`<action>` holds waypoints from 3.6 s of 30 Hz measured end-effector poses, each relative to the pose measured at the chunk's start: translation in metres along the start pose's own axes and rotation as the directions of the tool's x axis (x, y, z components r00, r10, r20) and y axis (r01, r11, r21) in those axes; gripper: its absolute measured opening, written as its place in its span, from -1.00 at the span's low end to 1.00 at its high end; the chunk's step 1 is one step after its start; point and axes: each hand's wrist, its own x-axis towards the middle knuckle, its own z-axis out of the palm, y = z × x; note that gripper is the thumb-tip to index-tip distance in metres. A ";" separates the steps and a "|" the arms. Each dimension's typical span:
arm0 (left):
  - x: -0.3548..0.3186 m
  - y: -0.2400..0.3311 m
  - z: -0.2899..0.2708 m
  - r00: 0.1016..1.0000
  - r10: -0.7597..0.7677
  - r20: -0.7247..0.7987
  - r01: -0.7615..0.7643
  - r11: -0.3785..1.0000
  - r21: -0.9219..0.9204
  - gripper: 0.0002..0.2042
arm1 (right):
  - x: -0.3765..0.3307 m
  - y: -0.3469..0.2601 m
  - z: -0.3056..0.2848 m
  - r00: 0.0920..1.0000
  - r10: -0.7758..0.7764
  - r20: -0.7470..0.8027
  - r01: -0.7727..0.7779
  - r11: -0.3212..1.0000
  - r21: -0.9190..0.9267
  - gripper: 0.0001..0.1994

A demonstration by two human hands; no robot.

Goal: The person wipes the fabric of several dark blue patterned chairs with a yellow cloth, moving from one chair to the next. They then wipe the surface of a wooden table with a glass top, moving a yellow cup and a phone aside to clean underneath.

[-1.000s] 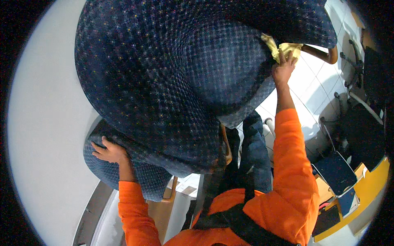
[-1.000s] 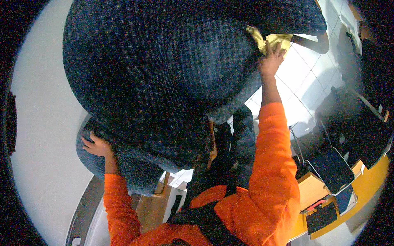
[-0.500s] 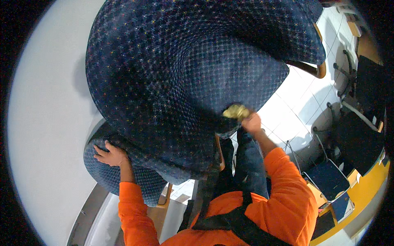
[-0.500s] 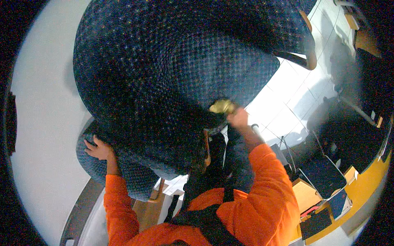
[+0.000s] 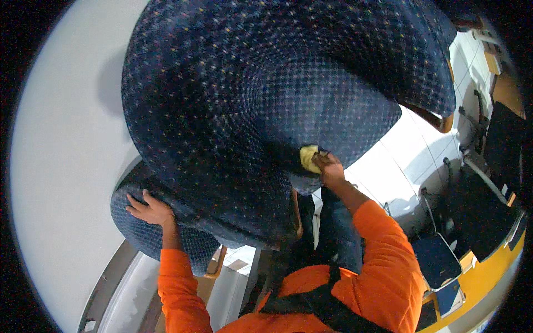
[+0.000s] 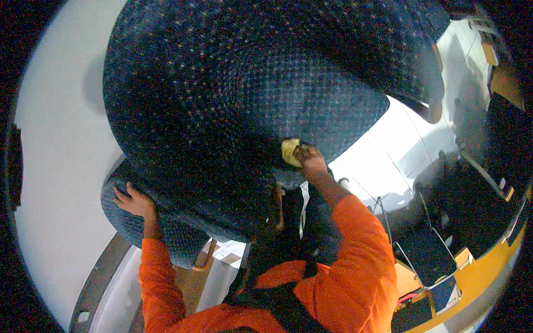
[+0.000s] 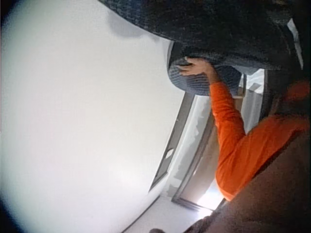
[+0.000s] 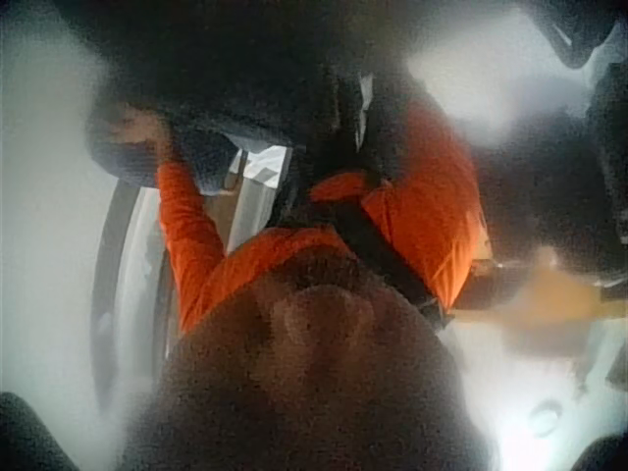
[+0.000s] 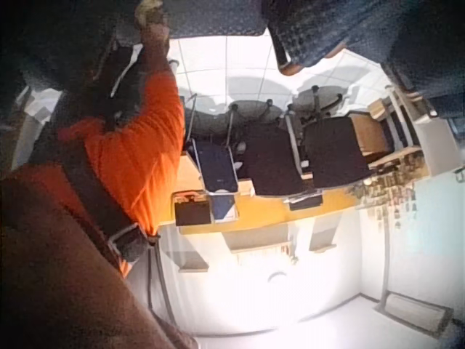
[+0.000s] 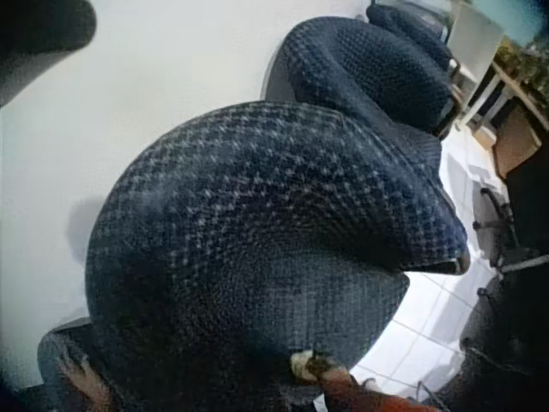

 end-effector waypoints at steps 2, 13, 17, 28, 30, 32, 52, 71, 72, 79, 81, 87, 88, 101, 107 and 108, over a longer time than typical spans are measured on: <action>0.000 -0.018 -0.002 1.000 0.029 -0.011 -0.029 0.999 0.039 -0.41 | 0.035 0.001 -0.040 0.993 0.109 0.044 -0.110 0.994 0.027 -0.52; 0.002 -0.043 0.015 0.988 0.157 0.007 -0.157 0.987 0.026 -0.44 | 0.180 -0.015 -0.062 0.914 0.139 -0.380 -0.208 0.967 -0.145 -0.35; 0.001 -0.015 0.004 0.999 0.052 -0.009 -0.052 0.998 -0.025 -0.44 | 0.022 -0.038 -0.008 0.936 -0.211 0.283 0.294 0.909 -0.294 -0.45; -0.001 0.007 0.000 0.997 0.000 -0.073 -0.009 0.994 -0.113 -0.44 | 0.256 -0.068 -0.072 0.956 -0.005 -0.294 0.013 1.000 0.025 -0.51; -0.002 -0.001 0.002 0.999 0.035 -0.038 -0.038 0.995 -0.092 -0.42 | 0.248 -0.076 -0.011 0.993 0.110 -0.038 -0.109 0.993 0.035 -0.59; -0.002 -0.019 0.003 0.997 0.077 -0.024 -0.078 0.996 -0.048 -0.42 | 0.218 -0.097 0.025 0.993 -0.067 0.099 0.080 0.988 -0.132 -0.62; -0.005 -0.014 -0.005 0.989 -0.021 -0.147 0.029 0.998 0.053 -0.37 | -0.174 -0.107 0.110 0.758 0.175 0.628 -0.650 0.128 0.749 -0.73; -0.008 0.017 -0.029 0.978 -0.192 0.079 0.197 0.979 -0.057 -0.32 | -0.121 -0.130 -0.037 0.758 0.575 0.307 -0.410 0.054 0.911 -0.64; -0.007 0.018 -0.030 0.977 -0.198 0.079 0.203 0.977 -0.064 -0.33 | -0.105 -0.137 -0.044 0.765 0.592 0.254 -0.350 0.051 0.935 -0.64; -0.005 0.016 -0.029 0.982 -0.182 0.054 0.182 0.983 -0.006 -0.34 | 0.125 -0.196 -0.133 0.700 0.591 -0.401 0.178 0.400 0.899 -0.67; -0.007 0.017 -0.025 0.977 -0.209 0.053 0.208 0.978 0.014 -0.36 | 0.190 -0.181 -0.152 0.587 0.686 -0.430 0.219 0.378 0.900 -0.63; -0.014 0.026 -0.010 0.983 -0.183 0.021 0.182 0.983 0.026 -0.36 | 0.288 -0.174 -0.136 0.585 0.470 -0.661 0.207 0.702 0.682 -0.48; -0.008 0.015 -0.010 0.987 -0.161 -0.012 0.162 0.986 0.048 -0.36 | 0.273 -0.202 -0.113 0.705 0.394 -0.589 0.129 0.746 0.653 -0.44; 0.001 0.001 -0.020 0.991 -0.126 -0.053 0.130 0.988 0.081 -0.38 | 0.217 -0.192 -0.266 0.441 0.354 -0.825 0.355 0.776 0.522 -0.46; -0.008 0.009 -0.017 0.991 -0.135 -0.001 0.135 0.987 0.084 -0.39 | 0.266 -0.292 -0.216 0.635 0.232 -0.737 0.240 0.848 0.473 -0.25; -0.006 0.018 -0.011 0.991 -0.131 -0.007 0.131 0.990 0.053 -0.39 | 0.243 -0.300 -0.180 0.632 0.126 -0.764 0.437 0.756 0.487 -0.38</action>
